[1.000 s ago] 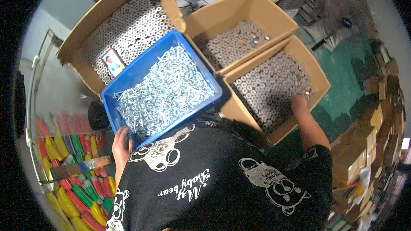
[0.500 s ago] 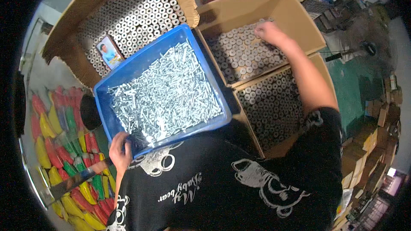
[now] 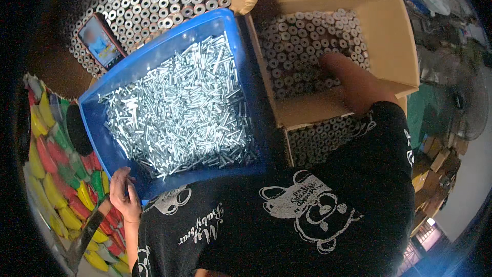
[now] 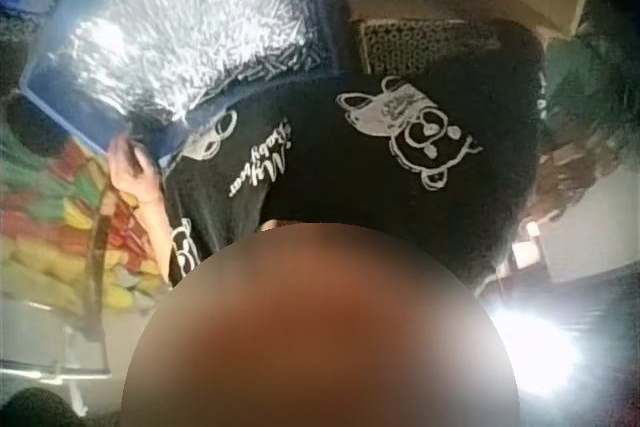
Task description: The recorder is sorting metal bolts from a blue plastic tray and inserting them into rows of metal rings packed in cardboard boxes.
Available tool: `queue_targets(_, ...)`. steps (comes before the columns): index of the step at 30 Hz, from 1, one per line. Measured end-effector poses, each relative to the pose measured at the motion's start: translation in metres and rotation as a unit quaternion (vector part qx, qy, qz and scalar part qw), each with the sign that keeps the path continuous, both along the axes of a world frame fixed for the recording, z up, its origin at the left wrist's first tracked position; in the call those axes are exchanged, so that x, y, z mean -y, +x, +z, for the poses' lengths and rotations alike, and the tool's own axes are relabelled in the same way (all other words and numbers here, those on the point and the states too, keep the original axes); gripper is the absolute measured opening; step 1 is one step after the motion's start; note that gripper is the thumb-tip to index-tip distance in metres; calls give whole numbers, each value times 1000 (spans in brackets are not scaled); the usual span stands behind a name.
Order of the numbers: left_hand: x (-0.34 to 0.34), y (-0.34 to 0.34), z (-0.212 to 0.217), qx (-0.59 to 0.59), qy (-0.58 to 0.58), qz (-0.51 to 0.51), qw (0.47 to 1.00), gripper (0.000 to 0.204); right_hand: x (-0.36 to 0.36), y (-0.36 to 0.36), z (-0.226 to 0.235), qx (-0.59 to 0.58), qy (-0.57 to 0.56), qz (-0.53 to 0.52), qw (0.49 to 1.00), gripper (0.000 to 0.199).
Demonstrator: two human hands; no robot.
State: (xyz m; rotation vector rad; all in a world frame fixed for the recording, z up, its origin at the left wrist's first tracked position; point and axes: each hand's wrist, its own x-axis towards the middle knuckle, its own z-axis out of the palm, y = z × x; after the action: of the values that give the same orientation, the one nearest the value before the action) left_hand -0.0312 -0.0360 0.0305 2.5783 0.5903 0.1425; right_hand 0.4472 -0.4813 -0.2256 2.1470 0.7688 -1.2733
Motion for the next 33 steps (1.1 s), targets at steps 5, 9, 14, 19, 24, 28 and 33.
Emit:
queue_targets(5, 10, -14, 5, 1, 42, 16, 999, 32, -45, -48, 30, -79, 28, 34, 996, 33)
queue_targets(9, 0, 10, 4, 38, 58, -38, 997, 29, 19, -39, -45, -74, -108, 25, 991, 43)
queue_targets(14, 8, -8, 9, 63, 73, -17, 995, 26, -43, 30, 104, -148, 136, -249, 948, 44)
queue_targets(19, 2, -14, 8, 85, 77, -30, 993, 24, -103, -6, 251, -263, 616, -313, 673, 50)
queue_targets(24, -1, -18, 2, 96, 66, -40, 992, 20, -259, -19, 269, 158, 613, -37, 773, 32)
queue_targets(28, -10, -23, -27, 142, 52, -77, 986, 14, -306, -16, 232, 385, 331, -5, 861, 32)
queue_targets(33, -9, -23, -26, 225, 45, -90, 969, 4, -315, -7, 209, 419, 292, -4, 859, 32)
